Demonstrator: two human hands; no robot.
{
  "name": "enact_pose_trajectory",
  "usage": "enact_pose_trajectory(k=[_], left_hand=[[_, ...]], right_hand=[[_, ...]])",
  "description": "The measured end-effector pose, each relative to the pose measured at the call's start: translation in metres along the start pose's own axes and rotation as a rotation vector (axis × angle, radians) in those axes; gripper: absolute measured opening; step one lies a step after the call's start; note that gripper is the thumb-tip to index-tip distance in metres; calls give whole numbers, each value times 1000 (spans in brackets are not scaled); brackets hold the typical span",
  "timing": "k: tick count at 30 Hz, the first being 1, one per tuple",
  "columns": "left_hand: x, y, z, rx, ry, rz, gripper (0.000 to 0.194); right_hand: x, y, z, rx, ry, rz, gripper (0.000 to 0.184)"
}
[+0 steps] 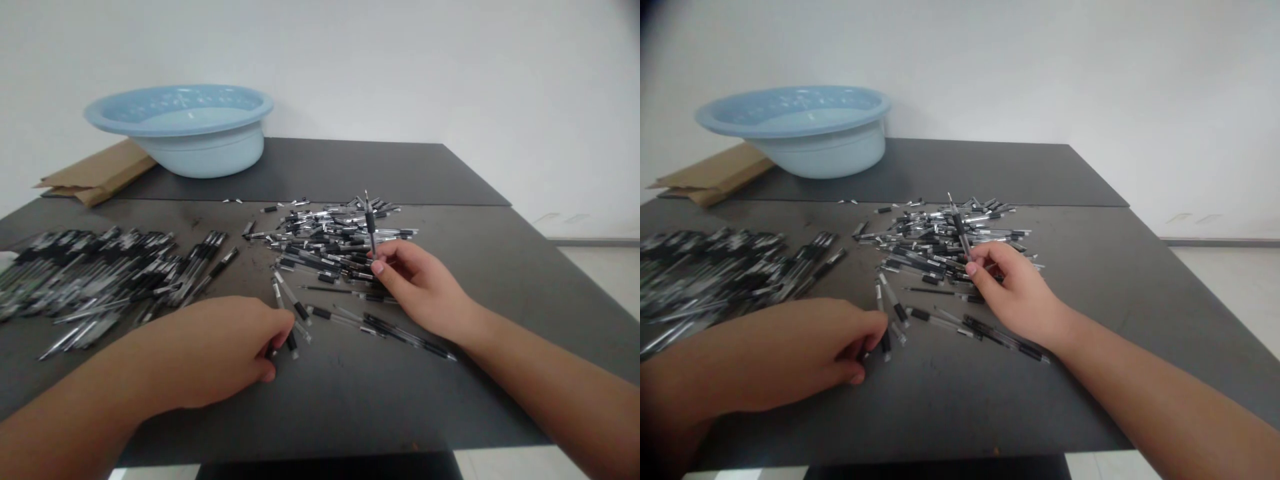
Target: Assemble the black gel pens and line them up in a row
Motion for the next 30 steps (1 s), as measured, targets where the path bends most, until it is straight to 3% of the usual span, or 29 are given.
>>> enact_pose_trajectory(k=[8,15,21,24,30], left_hand=[[-7,1,4,54,-1,55,3],[-10,-1,6,-41,-78,121,8],[-15,2,-11,-64,-186,152,13],[-14,9,-26,-168,-327,174,14],[12,13,-46,-576,-637,99,18]], right_hand=[[5,0,4,32,-66,-61,9],[6,-2,5,51,-85,-89,9],[12,-5,6,85,-139,-92,9],[20,-7,6,108,-213,-163,10],[31,-10,9,166,-242,-311,17]])
Point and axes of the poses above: each hand's wrist, its own y-axis towards the middle knuckle, its own z-axis out of the palm, x = y × z, the point moved 7 cm from there along y, towards the middle knuckle, and after that the axes turned 7 degrees about y, right-handed, at the moved point
